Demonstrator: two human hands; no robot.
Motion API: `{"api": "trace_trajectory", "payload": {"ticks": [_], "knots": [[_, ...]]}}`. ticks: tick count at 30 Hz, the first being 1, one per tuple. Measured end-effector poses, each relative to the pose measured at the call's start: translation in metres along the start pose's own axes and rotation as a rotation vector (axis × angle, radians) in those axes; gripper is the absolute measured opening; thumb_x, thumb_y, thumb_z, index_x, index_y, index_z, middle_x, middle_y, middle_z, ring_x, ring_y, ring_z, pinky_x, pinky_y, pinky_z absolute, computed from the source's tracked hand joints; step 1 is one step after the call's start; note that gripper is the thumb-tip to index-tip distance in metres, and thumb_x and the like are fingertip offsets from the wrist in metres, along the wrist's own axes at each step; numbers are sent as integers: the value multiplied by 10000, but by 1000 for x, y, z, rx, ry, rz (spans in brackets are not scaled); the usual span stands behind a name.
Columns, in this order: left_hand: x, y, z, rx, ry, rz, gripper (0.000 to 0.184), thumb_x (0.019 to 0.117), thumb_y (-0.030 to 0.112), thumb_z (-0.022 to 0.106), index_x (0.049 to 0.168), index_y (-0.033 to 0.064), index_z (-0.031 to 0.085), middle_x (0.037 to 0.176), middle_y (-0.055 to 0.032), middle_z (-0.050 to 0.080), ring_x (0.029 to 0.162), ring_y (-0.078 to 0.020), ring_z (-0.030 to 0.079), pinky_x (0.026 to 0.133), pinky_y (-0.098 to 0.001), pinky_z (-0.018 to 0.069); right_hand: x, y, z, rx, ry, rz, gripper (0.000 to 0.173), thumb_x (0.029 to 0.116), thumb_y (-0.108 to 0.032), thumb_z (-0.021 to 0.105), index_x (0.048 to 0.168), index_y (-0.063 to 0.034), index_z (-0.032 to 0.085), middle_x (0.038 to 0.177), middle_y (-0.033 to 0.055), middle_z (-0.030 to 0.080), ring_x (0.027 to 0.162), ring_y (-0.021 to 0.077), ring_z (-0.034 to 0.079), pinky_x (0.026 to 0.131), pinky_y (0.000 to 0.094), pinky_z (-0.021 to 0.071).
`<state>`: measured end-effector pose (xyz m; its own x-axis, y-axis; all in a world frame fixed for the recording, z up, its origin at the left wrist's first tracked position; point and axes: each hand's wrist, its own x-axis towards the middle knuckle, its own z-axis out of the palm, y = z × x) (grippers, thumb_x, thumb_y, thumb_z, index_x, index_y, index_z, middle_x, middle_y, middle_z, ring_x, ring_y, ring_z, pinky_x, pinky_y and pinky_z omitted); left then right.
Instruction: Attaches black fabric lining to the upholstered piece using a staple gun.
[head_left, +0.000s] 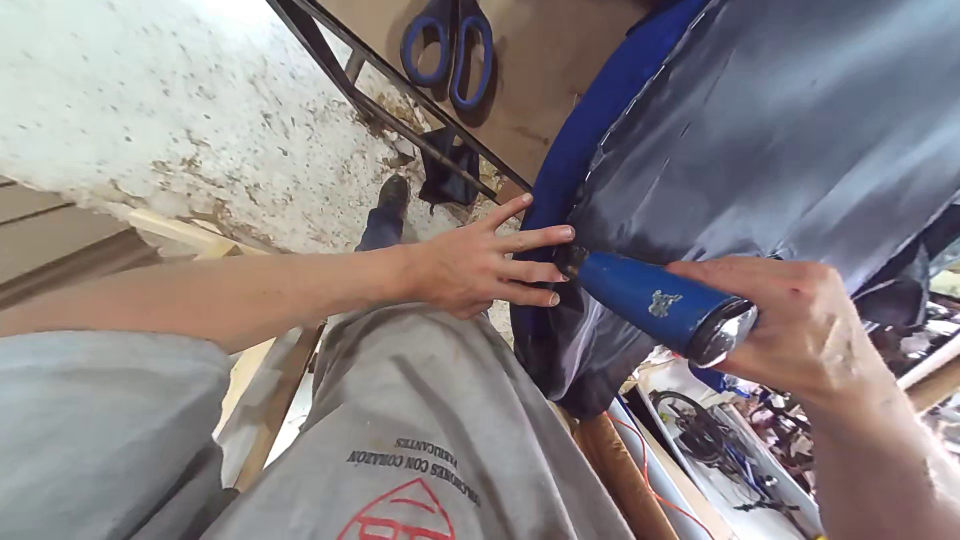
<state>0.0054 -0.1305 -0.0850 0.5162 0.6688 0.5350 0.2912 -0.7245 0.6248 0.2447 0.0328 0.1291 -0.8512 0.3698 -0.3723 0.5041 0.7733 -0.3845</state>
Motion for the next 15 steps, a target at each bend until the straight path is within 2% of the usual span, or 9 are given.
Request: {"api": "trace_trajectory", "payload": {"ticks": [4, 6, 8, 12, 15], "knots": [[-1, 0, 0, 16, -47, 6, 677, 831, 223, 604, 1502, 300, 553, 1653, -21, 395, 1591, -344, 162, 1218, -746, 35, -14, 0, -18, 19, 8, 29, 411, 895, -414, 602, 1074, -79, 758, 896, 115, 743, 812, 180, 699, 689, 415, 546], [-2, 1, 0, 16, -43, 1, 681, 825, 217, 607, 1498, 311, 556, 1658, -19, 386, 1592, -341, 164, 1216, -750, 44, -24, 0, -24, 53, -12, 21, 425, 909, -435, 592, 1104, -94, 755, 923, 112, 749, 852, 150, 702, 740, 375, 554], [-2, 2, -3, 25, -43, -4, 689, 810, 203, 617, 1488, 316, 567, 1648, -19, 403, 1587, -342, 183, 1215, -747, 58, -33, -2, -22, 68, -52, 4, 438, 926, -447, 568, 1122, -102, 754, 927, 126, 759, 853, 192, 718, 744, 409, 560], [0, 5, -9, 35, -75, -16, 683, 792, 177, 633, 1461, 312, 603, 1650, 0, 401, 1591, -335, 173, 1217, -749, 39, -33, -12, -4, 10, -100, -23, 436, 928, -454, 532, 1115, -129, 755, 864, 125, 752, 768, 273, 718, 630, 500, 528], [0, 6, -11, 51, -86, -12, 665, 784, 164, 641, 1431, 317, 628, 1644, 9, 409, 1589, -335, 182, 1215, -748, 36, -27, -12, 6, -13, -95, -35, 431, 921, -459, 563, 1119, -129, 757, 839, 116, 742, 744, 269, 703, 607, 486, 511]]}}
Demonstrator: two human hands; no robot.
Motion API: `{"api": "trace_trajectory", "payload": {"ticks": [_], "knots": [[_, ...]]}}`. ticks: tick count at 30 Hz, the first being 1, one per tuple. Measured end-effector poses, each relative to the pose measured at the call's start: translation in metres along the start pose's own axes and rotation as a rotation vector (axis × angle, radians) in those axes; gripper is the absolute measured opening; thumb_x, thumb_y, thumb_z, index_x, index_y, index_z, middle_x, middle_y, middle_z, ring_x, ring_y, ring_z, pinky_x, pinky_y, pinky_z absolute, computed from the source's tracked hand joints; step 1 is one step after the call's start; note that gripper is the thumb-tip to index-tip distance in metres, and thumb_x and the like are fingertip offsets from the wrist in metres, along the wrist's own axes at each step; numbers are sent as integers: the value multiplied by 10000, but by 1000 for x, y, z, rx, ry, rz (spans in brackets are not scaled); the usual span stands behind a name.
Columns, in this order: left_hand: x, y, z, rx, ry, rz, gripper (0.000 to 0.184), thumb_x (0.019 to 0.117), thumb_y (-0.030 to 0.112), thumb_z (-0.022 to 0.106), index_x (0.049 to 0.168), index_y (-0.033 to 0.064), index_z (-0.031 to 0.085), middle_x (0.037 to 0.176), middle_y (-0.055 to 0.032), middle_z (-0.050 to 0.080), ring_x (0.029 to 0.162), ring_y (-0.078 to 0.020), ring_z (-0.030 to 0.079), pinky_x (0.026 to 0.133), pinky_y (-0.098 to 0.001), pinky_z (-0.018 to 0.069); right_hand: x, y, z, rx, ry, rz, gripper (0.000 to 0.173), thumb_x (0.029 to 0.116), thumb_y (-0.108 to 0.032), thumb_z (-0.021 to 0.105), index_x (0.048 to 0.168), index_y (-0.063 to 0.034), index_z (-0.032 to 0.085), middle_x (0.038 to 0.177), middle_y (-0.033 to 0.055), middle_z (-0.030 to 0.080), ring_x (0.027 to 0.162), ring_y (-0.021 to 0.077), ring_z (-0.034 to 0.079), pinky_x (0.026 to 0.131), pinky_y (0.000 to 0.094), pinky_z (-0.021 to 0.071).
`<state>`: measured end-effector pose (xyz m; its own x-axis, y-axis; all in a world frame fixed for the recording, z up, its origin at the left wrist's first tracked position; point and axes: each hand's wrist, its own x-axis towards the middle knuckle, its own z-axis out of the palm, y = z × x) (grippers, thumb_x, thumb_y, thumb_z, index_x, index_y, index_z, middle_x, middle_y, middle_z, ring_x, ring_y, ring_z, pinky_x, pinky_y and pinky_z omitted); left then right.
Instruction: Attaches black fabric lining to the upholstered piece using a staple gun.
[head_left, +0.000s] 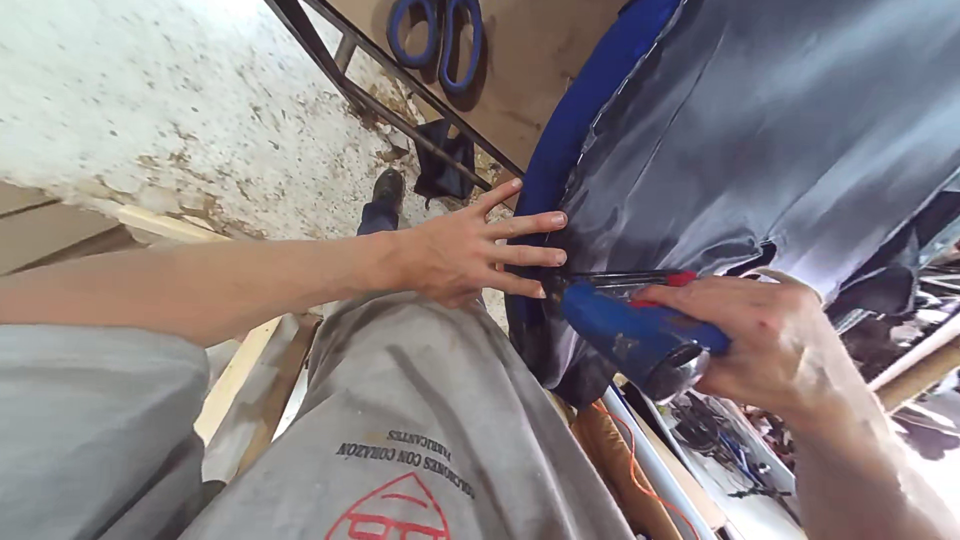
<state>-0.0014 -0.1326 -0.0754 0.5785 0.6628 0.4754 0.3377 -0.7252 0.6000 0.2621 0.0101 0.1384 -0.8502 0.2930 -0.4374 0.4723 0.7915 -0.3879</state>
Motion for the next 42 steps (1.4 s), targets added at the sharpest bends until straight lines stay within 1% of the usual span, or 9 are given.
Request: {"api": "trace_trajectory", "payload": {"ticks": [18, 22, 24, 26, 28, 31, 36, 39, 42], "knots": [[3, 4, -4, 50, -38, -13, 676, 812, 170, 637, 1461, 353, 592, 1658, -14, 386, 1590, -362, 159, 1214, -746, 44, -2, 3, -4, -11, 42, -23, 414, 910, -428, 541, 1030, -92, 751, 816, 118, 732, 724, 246, 696, 589, 459, 505], [-3, 18, 2, 97, -5, -41, 647, 854, 226, 605, 1496, 296, 564, 1656, -55, 385, 1585, -377, 161, 1232, -716, 50, -72, 22, -21, 180, 150, 101, 475, 953, -479, 615, 1185, -79, 722, 982, 115, 749, 907, 175, 712, 828, 408, 578], [-16, 38, 10, 146, 74, -51, 485, 969, 255, 527, 1445, 216, 611, 1592, -74, 482, 1552, -349, 288, 1252, -662, 155, -127, 36, -16, 202, 300, 310, 451, 876, -380, 766, 1131, -15, 692, 1000, 131, 736, 922, 177, 723, 839, 421, 608], [-34, 65, 25, 183, 204, -100, 329, 1035, 230, 501, 1283, 131, 693, 1478, -97, 597, 1451, -325, 466, 1216, -592, 308, -156, 40, -12, 97, 403, 522, 712, 811, -422, 842, 1259, 73, 595, 1139, 208, 704, 1057, 230, 705, 950, 463, 580], [-43, 92, 45, 175, 324, -282, 263, 1016, 200, 494, 1136, 129, 718, 1383, -103, 658, 1374, -318, 539, 1171, -537, 376, -162, 52, -8, 77, 461, 616, 841, 785, -453, 868, 1360, 55, 526, 1245, 199, 676, 1157, 241, 677, 1025, 476, 552], [-33, 120, 65, 43, 504, -635, 270, 976, 123, 510, 1076, 88, 759, 1286, -132, 694, 1315, -291, 578, 1122, -495, 441, -163, 88, 7, 159, 505, 578, 773, 793, -431, 868, 1339, 17, 555, 1219, 171, 698, 1129, 261, 696, 999, 502, 573], [26, 115, 63, -385, 878, -1060, 400, 998, 158, 513, 1360, 2, 581, 1370, -132, 615, 1207, -187, 641, 996, -391, 570, -121, 66, 15, 129, 499, 327, 598, 831, -393, 821, 1192, 46, 634, 1096, 140, 725, 1025, 110, 704, 936, 364, 584], [48, 104, 74, -744, 998, -1107, 534, 1022, 286, 534, 1509, 89, 436, 1464, -114, 537, 1227, -201, 617, 976, -430, 567, -90, 39, 7, 110, 464, 170, 483, 838, -424, 794, 1069, -16, 677, 972, 60, 733, 921, 30, 697, 850, 304, 593], [36, 115, 86, -987, 953, -1091, 487, 1056, 292, 449, 1514, 126, 441, 1475, -81, 539, 1231, -193, 620, 964, -412, 572, -80, 18, -3, 11, 434, 138, 435, 826, -446, 777, 988, -50, 698, 904, 57, 730, 874, 40, 693, 803, 314, 577]]}}
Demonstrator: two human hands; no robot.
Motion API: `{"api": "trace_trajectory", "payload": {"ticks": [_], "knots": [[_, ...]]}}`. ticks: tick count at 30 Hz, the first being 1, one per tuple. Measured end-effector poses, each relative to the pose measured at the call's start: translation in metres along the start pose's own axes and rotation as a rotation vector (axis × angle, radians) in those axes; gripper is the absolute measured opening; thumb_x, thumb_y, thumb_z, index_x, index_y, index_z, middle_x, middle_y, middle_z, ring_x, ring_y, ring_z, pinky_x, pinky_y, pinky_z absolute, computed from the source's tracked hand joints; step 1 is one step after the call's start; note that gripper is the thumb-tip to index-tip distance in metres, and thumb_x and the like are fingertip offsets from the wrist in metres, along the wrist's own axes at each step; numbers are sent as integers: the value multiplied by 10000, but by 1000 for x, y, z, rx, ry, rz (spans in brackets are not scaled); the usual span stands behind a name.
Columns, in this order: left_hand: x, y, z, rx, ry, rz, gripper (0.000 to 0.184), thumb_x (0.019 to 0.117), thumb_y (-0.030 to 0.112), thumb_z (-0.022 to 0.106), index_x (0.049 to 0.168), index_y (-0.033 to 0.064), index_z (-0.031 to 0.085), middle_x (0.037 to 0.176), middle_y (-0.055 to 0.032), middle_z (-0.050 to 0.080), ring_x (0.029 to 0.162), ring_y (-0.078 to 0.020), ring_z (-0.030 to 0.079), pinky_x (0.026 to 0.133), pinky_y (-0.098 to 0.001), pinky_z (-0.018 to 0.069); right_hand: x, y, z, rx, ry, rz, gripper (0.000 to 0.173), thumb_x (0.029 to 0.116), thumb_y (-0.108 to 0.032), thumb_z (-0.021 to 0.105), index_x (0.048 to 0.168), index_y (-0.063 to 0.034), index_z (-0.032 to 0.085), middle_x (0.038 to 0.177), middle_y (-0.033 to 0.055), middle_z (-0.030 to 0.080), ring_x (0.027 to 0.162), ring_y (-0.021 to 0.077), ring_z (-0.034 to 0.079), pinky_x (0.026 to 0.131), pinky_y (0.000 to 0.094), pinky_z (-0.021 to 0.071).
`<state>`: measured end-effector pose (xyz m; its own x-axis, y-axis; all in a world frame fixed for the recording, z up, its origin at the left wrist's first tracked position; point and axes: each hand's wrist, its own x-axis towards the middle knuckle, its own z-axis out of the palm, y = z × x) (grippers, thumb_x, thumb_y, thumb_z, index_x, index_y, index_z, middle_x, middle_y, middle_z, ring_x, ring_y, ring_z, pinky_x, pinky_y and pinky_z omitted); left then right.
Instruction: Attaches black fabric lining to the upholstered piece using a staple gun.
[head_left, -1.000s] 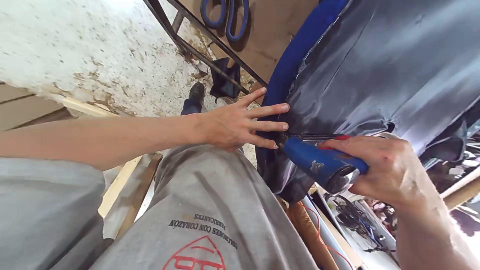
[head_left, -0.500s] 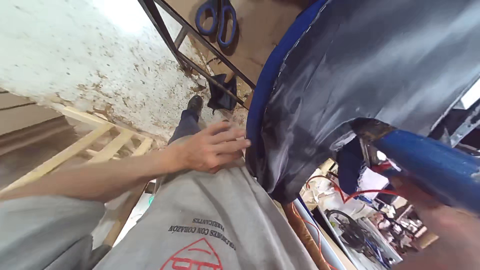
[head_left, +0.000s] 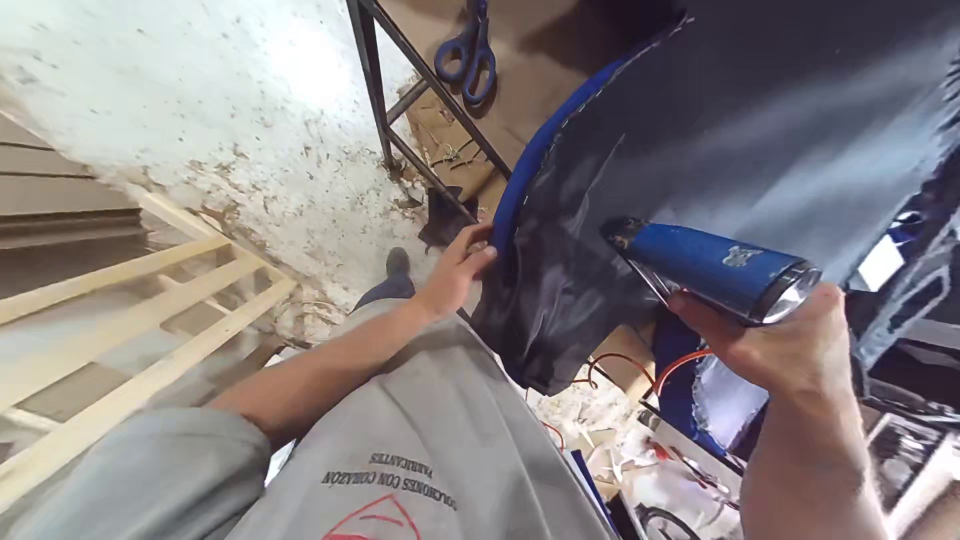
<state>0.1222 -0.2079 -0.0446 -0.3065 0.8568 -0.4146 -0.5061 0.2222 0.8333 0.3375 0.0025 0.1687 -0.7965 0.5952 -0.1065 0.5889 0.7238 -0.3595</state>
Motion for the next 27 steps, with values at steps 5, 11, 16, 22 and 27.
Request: {"api": "trace_trajectory", "payload": {"ticks": [5, 11, 16, 22, 27], "knots": [[-20, -30, -43, -14, -191, -129, 482, 1069, 337, 369, 1448, 72, 504, 1367, -100, 639, 1125, -180, 684, 923, -358, 577, 26, -28, 10, -107, -72, 109, 420, 801, -485, 763, 930, -91, 699, 833, 39, 704, 789, 95, 685, 703, 403, 566], [-36, -51, -75, 53, -178, -102, 450, 1080, 295, 350, 1349, 25, 590, 1263, -104, 686, 1084, -151, 690, 937, -341, 566, 71, -39, 40, -173, -160, 132, 357, 794, -474, 745, 820, -125, 677, 712, 36, 656, 668, 180, 657, 580, 495, 506], [-37, -69, -97, -55, 111, -263, 400, 1105, 251, 352, 1301, 1, 595, 1103, -87, 737, 946, -140, 718, 869, -322, 577, 91, -34, 50, -178, -194, 78, 328, 802, -463, 727, 844, -140, 690, 717, 26, 656, 665, 166, 650, 581, 483, 492], [-44, -78, -107, 5, 185, -219, 373, 1093, 252, 406, 1285, 6, 610, 1111, -91, 738, 956, -133, 719, 875, -321, 579, 88, -34, 38, -192, -172, 75, 364, 797, -485, 742, 833, -127, 684, 707, 21, 650, 660, 137, 646, 579, 447, 499], [-49, -73, -97, 136, 188, 8, 393, 1065, 280, 455, 1342, 31, 580, 1134, -99, 726, 1005, -156, 718, 919, -372, 589, 63, -13, 10, -253, -47, 219, 419, 825, -493, 752, 879, -82, 693, 774, 54, 676, 721, 140, 660, 660, 457, 531]]}}
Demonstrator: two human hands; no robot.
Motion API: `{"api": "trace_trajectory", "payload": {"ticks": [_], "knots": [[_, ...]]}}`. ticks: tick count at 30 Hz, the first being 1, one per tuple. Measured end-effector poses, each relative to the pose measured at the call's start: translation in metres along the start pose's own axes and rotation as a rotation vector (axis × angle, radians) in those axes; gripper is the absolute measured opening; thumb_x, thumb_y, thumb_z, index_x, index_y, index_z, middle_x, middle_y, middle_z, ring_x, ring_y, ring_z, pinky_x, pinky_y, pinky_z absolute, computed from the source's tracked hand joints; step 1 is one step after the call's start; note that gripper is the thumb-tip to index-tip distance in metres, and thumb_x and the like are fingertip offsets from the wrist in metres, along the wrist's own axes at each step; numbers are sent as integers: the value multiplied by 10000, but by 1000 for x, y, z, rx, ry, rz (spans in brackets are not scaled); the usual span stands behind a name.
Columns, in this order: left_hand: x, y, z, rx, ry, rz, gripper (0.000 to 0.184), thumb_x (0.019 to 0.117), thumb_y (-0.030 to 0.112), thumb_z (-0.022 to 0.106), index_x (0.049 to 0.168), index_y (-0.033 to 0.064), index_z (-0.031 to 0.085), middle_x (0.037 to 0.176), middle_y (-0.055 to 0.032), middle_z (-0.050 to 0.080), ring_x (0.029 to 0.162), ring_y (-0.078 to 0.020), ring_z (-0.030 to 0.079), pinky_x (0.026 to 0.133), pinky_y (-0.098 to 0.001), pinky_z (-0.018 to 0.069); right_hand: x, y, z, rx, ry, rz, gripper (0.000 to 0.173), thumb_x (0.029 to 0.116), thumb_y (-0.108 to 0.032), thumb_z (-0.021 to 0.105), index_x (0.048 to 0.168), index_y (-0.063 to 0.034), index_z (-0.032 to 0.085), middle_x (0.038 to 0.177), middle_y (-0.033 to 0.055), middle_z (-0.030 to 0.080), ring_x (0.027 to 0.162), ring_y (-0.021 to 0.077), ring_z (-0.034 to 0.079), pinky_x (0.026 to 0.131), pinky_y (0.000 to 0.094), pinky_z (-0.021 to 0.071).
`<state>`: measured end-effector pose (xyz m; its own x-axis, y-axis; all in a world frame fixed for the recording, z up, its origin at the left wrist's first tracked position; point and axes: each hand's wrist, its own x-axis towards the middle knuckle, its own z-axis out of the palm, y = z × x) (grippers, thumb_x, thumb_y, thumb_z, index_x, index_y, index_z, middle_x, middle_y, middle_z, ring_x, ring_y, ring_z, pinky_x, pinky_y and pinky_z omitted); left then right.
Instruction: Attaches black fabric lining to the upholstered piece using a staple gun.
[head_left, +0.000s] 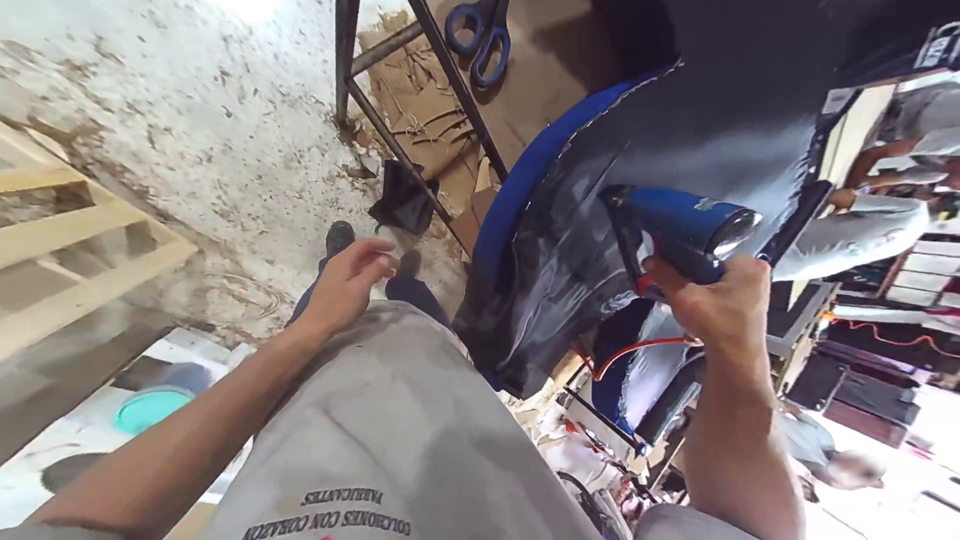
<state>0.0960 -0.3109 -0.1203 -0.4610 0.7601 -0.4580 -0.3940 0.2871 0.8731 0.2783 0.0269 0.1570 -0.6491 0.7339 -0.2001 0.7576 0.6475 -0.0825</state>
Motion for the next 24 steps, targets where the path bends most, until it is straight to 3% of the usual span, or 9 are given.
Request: {"api": "trace_trajectory", "payload": {"ticks": [4, 6, 9, 11, 12, 16, 18, 21, 24], "knots": [[-21, 36, 36, 229, 68, 238, 403, 1041, 265, 477, 1336, 21, 603, 1224, -127, 687, 1092, -184, 692, 956, -420, 585, 0, 32, -9, 21, 32, 57, 426, 842, -459, 752, 969, -56, 693, 845, 66, 689, 750, 133, 668, 701, 452, 555], [-43, 52, 69, 424, 193, 431, 411, 999, 322, 528, 1206, 1, 679, 1167, -161, 679, 1081, -229, 654, 927, -429, 554, 0, 43, -10, 25, 40, 47, 466, 848, -485, 745, 997, -48, 683, 873, 73, 694, 775, 139, 681, 723, 442, 570], [-70, 66, 115, 603, 303, 542, 487, 976, 495, 566, 1106, 51, 720, 1084, -165, 709, 1031, -279, 670, 876, -452, 549, 4, 53, -6, -110, 55, 34, 599, 877, -544, 683, 1144, -9, 639, 973, 244, 686, 917, 389, 678, 779, 650, 493], [-75, 72, 137, 701, 356, 462, 562, 952, 573, 577, 1104, 46, 702, 1046, -151, 711, 980, -280, 677, 825, -455, 557, 12, 65, 2, -173, 68, -3, 647, 920, -512, 631, 1344, -31, 545, 1076, 339, 661, 995, 541, 644, 805, 753, 439], [-76, 74, 148, 749, 373, 403, 594, 946, 598, 572, 1105, 39, 698, 1024, -150, 707, 954, -288, 679, 798, -468, 559, 18, 74, 7, -166, 69, -38, 665, 945, -479, 602, 1442, -55, 480, 1133, 350, 650, 1017, 561, 635, 814, 758, 437], [-71, 89, 184, 909, 462, 270, 404, 978, 444, 579, 1010, 68, 722, 903, -115, 723, 836, -289, 709, 693, -483, 564, 30, 109, 32, -69, 92, -134, 692, 1006, -377, 492, 1641, -195, 287, 1405, 312, 553, 1232, 510, 572, 969, 705, 430], [-72, 101, 189, 908, 447, 211, 311, 1003, 332, 544, 961, 85, 729, 857, -95, 723, 793, -271, 716, 648, -481, 570, 20, 117, 43, -37, 150, -163, 667, 1030, -354, 489, 1647, -204, 283, 1399, 312, 559, 1251, 493, 568, 998, 674, 431], [-80, 122, 189, 660, 324, 25, 321, 1022, 336, 520, 1020, 88, 723, 822, -76, 703, 757, -219, 687, 677, -484, 561, 0, 128, 55, 21, 260, -249, 616, 1021, -324, 551, 1600, -173, 403, 1308, 291, 629, 1182, 468, 621, 951, 647, 489], [-68, 118, 193, 176, 237, 3, 202, 1027, 190, 555, 1061, 48, 694, 860, -11, 689, 743, -78, 661, 683, -295, 588, -26, 153, 47, 105, 375, -128, 544, 975, -278, 630, 1510, -224, 550, 1214, 229, 680, 1098, 419, 659, 880, 639, 522]]}}
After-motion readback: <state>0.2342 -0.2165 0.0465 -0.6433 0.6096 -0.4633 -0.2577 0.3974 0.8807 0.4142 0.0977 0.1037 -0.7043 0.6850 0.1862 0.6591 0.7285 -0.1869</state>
